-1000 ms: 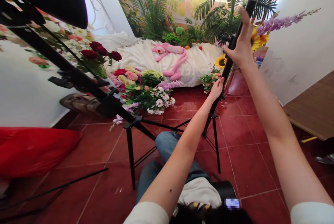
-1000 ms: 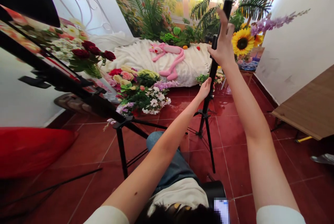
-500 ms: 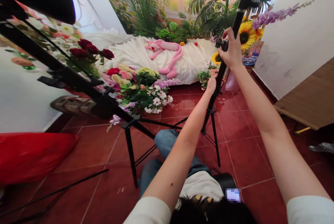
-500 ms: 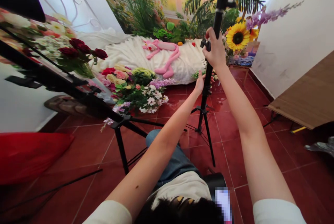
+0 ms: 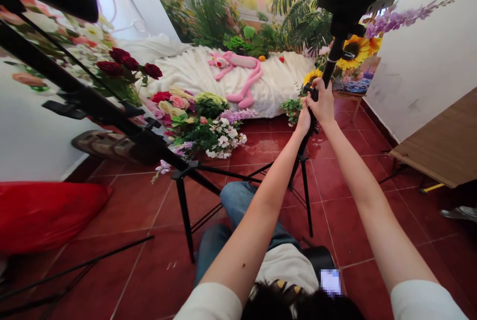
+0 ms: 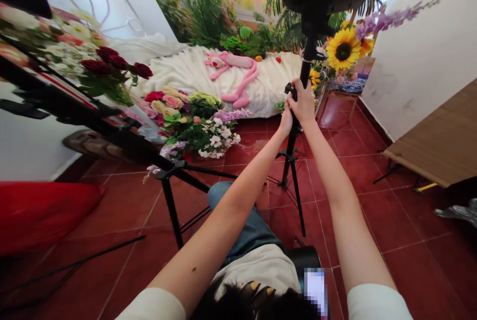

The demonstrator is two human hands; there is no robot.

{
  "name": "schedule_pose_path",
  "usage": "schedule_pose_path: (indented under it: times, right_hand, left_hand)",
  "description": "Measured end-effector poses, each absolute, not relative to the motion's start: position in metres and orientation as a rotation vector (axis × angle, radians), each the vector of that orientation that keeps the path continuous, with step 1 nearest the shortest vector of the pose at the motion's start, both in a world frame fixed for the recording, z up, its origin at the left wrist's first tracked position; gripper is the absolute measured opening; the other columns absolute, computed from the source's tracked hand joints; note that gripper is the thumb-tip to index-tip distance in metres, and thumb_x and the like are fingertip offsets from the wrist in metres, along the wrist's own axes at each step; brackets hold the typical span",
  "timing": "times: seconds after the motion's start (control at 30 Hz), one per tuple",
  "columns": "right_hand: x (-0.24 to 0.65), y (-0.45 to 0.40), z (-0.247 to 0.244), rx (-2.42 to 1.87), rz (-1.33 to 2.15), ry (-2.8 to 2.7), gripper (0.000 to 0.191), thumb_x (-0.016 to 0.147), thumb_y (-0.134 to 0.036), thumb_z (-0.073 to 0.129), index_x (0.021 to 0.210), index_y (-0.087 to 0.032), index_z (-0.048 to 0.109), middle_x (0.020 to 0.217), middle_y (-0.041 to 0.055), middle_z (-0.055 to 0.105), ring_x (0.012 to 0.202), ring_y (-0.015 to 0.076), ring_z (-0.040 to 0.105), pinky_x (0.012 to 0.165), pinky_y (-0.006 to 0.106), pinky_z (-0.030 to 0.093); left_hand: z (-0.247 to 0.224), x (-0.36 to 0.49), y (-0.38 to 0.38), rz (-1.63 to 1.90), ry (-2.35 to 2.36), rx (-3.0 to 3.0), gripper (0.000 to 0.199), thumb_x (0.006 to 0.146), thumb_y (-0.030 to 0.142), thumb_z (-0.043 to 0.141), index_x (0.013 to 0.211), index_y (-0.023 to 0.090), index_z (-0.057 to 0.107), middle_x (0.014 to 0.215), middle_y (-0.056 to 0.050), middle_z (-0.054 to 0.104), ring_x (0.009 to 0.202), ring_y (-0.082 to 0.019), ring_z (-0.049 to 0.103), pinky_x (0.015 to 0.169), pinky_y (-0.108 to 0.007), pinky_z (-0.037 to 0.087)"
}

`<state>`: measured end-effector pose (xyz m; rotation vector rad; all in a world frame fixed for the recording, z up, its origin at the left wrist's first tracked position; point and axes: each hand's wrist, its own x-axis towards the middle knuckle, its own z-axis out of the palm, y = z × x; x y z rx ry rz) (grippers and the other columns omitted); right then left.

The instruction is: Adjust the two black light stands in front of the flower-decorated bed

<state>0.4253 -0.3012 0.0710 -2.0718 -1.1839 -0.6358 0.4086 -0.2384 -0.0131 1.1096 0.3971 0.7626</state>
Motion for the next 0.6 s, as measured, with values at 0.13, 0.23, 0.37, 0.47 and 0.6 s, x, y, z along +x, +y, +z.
schedule_pose_path:
  times: [0.13, 0.23, 0.37, 0.47, 0.6]
  right_hand:
    - [0.427, -0.303, 0.064, -2.057, -0.595, -1.227, 0.027, 0.097, -0.03, 0.046, 0.123, -0.026, 0.05, 0.127, 0.0142, 0.049, 0.11, 0.0283, 0.06, 0.088, 0.042, 0.055]
    - [0.428, -0.315, 0.058, -2.007, -0.544, -1.315, 0.031, 0.096, -0.035, 0.048, 0.127, -0.028, 0.05, 0.132, 0.0138, 0.047, 0.112, 0.0283, 0.059, 0.088, 0.044, 0.056]
    - [0.427, -0.349, 0.053, -1.923, -0.463, -1.44, 0.039, 0.093, -0.036, 0.052, 0.131, -0.027, 0.051, 0.138, 0.0142, 0.045, 0.122, 0.0299, 0.054, 0.095, 0.048, 0.054]
    - [0.425, -0.377, 0.048, -1.973, -0.418, -1.472, 0.032, 0.092, -0.037, 0.053, 0.121, -0.023, 0.057, 0.127, 0.0142, 0.055, 0.12, 0.0308, 0.055, 0.094, 0.048, 0.053]
    - [0.416, -0.4, 0.039, -2.296, -0.325, -1.497, 0.033, 0.093, -0.05, 0.053, 0.105, -0.02, 0.061, 0.106, 0.0131, 0.065, 0.101, 0.0297, 0.061, 0.081, 0.041, 0.052]
  left_hand:
    - [-0.008, 0.403, -0.243, 0.773, 0.401, 1.092, 0.057, 0.102, 0.054, 0.032, 0.102, 0.014, 0.073, 0.09, -0.006, 0.076, 0.105, -0.019, 0.072, 0.093, -0.027, 0.055]
    - [-0.004, 0.399, -0.246, 0.767, 0.404, 1.081, 0.059, 0.1, 0.057, 0.034, 0.103, 0.013, 0.073, 0.09, -0.007, 0.075, 0.102, -0.02, 0.072, 0.093, -0.03, 0.056]
    - [-0.003, 0.396, -0.249, 0.714, 0.348, 1.093, 0.065, 0.098, 0.063, 0.031, 0.099, 0.012, 0.072, 0.082, -0.008, 0.073, 0.093, -0.02, 0.073, 0.089, -0.032, 0.058]
    - [-0.005, 0.394, -0.249, 0.713, 0.308, 1.111, 0.067, 0.097, 0.065, 0.029, 0.095, 0.013, 0.072, 0.075, -0.008, 0.071, 0.085, -0.019, 0.072, 0.086, -0.031, 0.058]
    - [-0.005, 0.394, -0.249, 0.692, 0.326, 1.137, 0.074, 0.094, 0.071, 0.024, 0.08, 0.014, 0.07, 0.064, -0.006, 0.066, 0.07, -0.017, 0.069, 0.074, -0.03, 0.057]
